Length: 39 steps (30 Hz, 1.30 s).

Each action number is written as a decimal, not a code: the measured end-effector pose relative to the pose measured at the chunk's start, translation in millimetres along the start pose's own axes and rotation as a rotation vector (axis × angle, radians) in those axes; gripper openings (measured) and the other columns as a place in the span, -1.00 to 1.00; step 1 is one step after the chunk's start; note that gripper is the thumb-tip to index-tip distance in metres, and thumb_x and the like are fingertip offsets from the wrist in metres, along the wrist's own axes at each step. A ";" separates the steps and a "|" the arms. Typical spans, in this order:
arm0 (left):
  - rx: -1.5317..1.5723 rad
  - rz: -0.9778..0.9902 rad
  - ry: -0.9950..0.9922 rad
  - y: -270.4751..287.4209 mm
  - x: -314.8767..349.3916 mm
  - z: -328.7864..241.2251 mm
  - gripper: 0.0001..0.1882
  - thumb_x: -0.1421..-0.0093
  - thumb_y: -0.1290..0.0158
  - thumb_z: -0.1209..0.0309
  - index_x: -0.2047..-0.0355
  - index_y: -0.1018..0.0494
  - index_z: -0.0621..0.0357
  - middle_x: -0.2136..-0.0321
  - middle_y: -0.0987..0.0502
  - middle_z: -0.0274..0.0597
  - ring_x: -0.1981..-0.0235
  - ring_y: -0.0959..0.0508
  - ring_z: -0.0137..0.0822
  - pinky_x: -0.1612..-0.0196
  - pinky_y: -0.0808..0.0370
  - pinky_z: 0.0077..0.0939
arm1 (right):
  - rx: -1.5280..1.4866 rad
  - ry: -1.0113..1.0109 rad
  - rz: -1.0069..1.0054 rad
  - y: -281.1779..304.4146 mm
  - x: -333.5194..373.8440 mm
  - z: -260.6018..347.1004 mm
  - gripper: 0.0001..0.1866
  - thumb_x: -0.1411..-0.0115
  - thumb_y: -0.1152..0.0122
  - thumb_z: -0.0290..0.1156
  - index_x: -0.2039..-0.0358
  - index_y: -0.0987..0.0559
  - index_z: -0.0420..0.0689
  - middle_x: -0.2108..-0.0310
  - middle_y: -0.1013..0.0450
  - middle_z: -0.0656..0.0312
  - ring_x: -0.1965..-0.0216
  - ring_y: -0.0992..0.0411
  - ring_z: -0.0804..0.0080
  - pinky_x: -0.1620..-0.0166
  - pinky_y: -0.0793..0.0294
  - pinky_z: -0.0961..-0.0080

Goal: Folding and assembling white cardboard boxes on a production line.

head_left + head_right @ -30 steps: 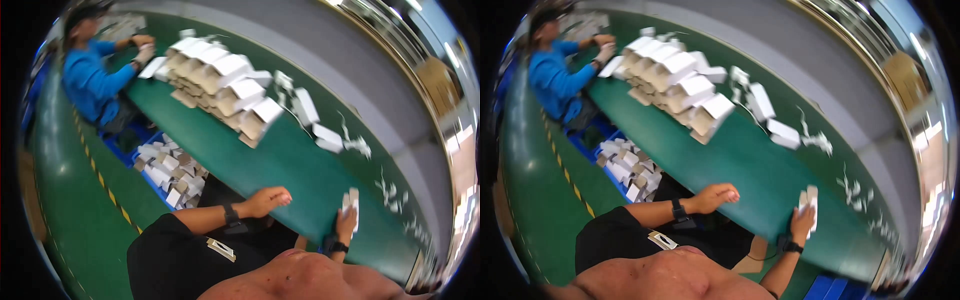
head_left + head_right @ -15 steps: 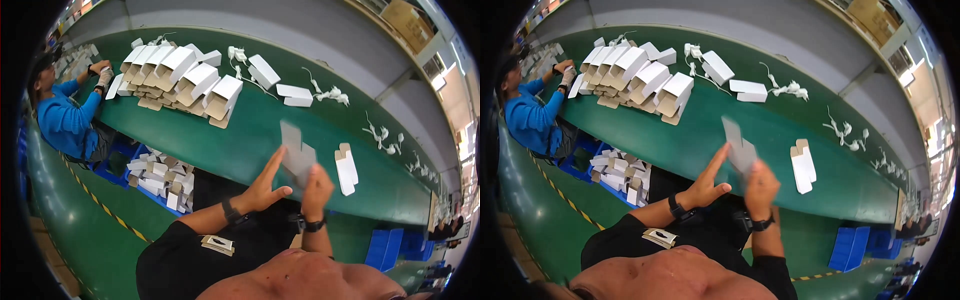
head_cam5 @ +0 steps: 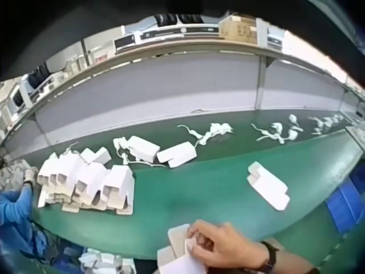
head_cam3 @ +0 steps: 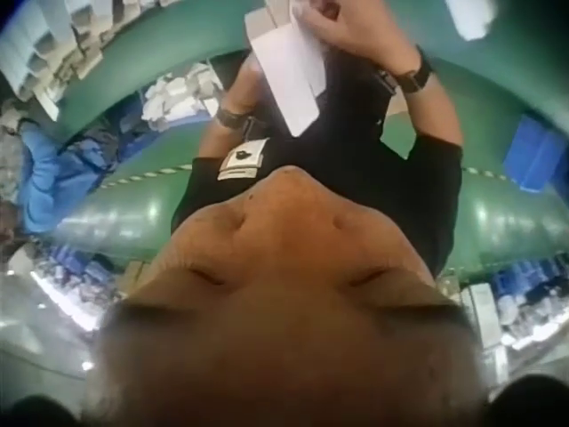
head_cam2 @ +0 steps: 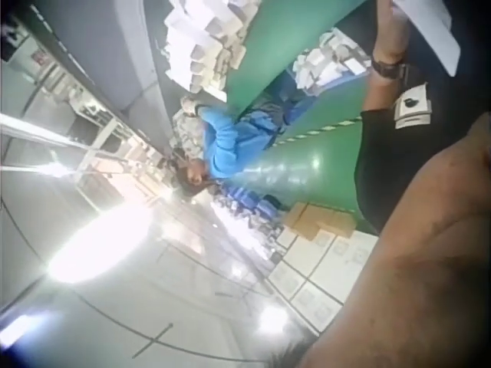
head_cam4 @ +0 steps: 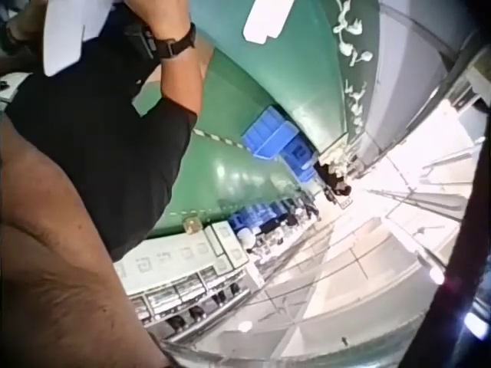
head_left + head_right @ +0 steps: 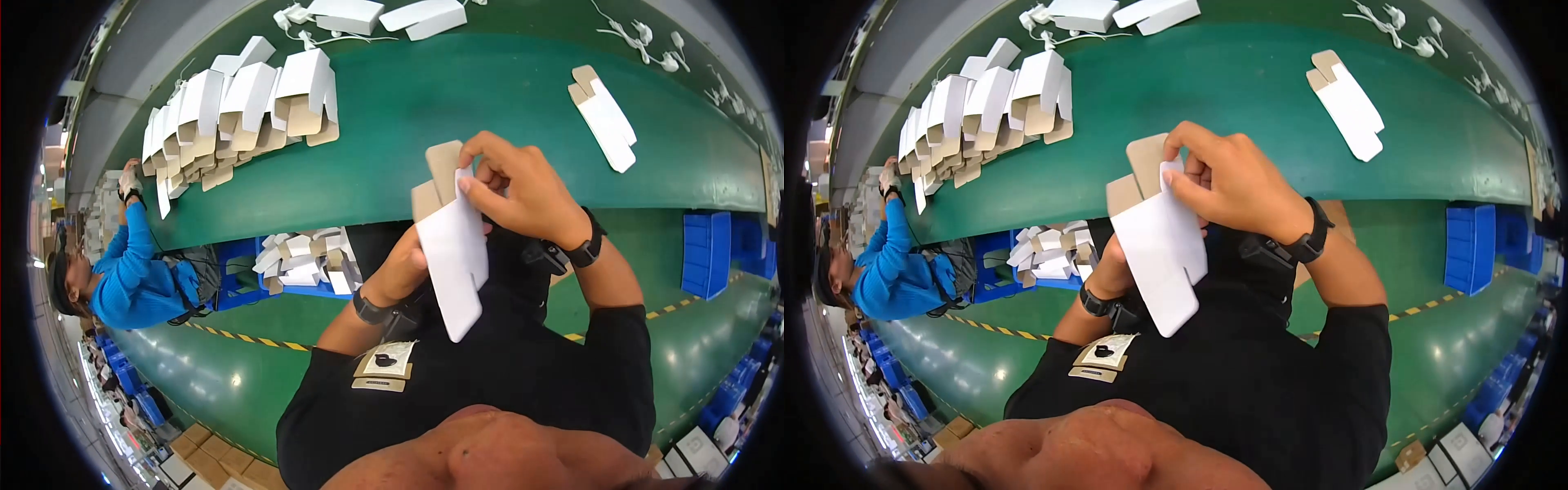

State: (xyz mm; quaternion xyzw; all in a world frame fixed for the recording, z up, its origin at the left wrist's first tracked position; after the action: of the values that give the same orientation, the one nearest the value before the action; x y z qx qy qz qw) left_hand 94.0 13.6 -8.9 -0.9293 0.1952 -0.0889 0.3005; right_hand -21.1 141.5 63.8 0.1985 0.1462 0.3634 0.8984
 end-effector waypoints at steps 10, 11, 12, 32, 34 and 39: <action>-0.136 0.082 0.120 -2.5 3.3 0.1 0.24 0.09 -0.32 -0.29 -0.38 -0.07 0.27 -0.26 -0.27 0.00 -0.25 -0.35 -0.18 -0.28 -0.31 -0.21 | -0.168 -0.321 0.370 16.6 17.8 -2.6 -0.70 -0.16 -0.38 -0.35 0.25 -0.41 -0.15 0.69 -0.48 0.26 0.67 -0.45 0.56 0.51 -0.35 0.67; -0.131 0.081 0.119 -3.1 3.0 -1.7 0.22 0.06 -0.32 -0.25 -0.39 -0.05 0.26 -0.25 -0.28 -0.01 -0.25 -0.35 -0.19 -0.27 -0.31 -0.22 | -0.123 -0.301 0.407 18.0 18.0 -2.2 -0.68 -0.15 -0.40 -0.35 0.23 -0.42 -0.15 0.70 -0.49 0.26 0.68 -0.46 0.56 0.51 -0.34 0.67; -0.127 0.080 0.118 -4.0 2.8 -3.2 0.19 0.04 -0.33 -0.20 -0.39 -0.04 0.25 -0.25 -0.28 -0.01 -0.25 -0.35 -0.20 -0.27 -0.31 -0.22 | -0.077 -0.281 0.445 17.9 19.7 -2.4 -0.67 -0.15 -0.41 -0.34 0.21 -0.43 -0.14 0.70 -0.49 0.26 0.68 -0.46 0.56 0.52 -0.34 0.68; -0.221 -0.233 -0.179 -8.2 -8.8 1.5 -0.73 -0.39 -0.01 0.32 -0.01 -0.30 0.15 0.17 -0.44 -0.23 0.17 -0.46 -0.51 0.12 -0.45 -0.56 | -0.191 0.102 -0.392 -22.5 80.2 -20.7 -0.69 -0.24 -0.24 -0.37 0.04 -0.61 -0.20 -0.05 -0.45 0.06 -0.08 -0.44 0.24 -0.11 -0.42 0.36; -0.221 -0.266 -0.190 -7.3 -10.4 4.3 -0.76 -0.39 -0.01 0.32 0.04 -0.31 0.15 0.19 -0.44 -0.24 0.18 -0.45 -0.52 0.14 -0.44 -0.58 | -0.186 0.095 -0.354 -20.8 80.3 -24.6 -0.71 -0.25 -0.23 -0.38 0.06 -0.62 -0.20 -0.04 -0.46 0.05 -0.07 -0.45 0.23 -0.10 -0.43 0.35; -0.330 -0.243 -0.352 -2.5 -10.5 4.5 -0.62 -0.36 -0.08 0.37 -0.07 -0.21 0.16 0.12 -0.46 -0.15 0.14 -0.49 -0.44 0.09 -0.47 -0.54 | -0.279 0.048 -0.299 -29.8 82.7 -29.5 -0.76 -0.24 -0.22 -0.40 0.12 -0.64 -0.21 0.01 -0.50 0.00 -0.03 -0.50 0.16 -0.07 -0.46 0.31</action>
State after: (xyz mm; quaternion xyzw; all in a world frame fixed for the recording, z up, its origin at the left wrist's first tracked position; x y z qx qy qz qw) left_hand 86.5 22.2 -11.5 -0.9835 0.0387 0.0717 0.1616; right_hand 42.0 188.1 14.2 0.0393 0.1434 0.2473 0.9575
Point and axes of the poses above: each hand's wrist, its own x-axis away from the middle knuckle, its own y-axis out of the back of the hand, z = x × y, the point moved 5 cm from there along -x, towards the middle knuckle
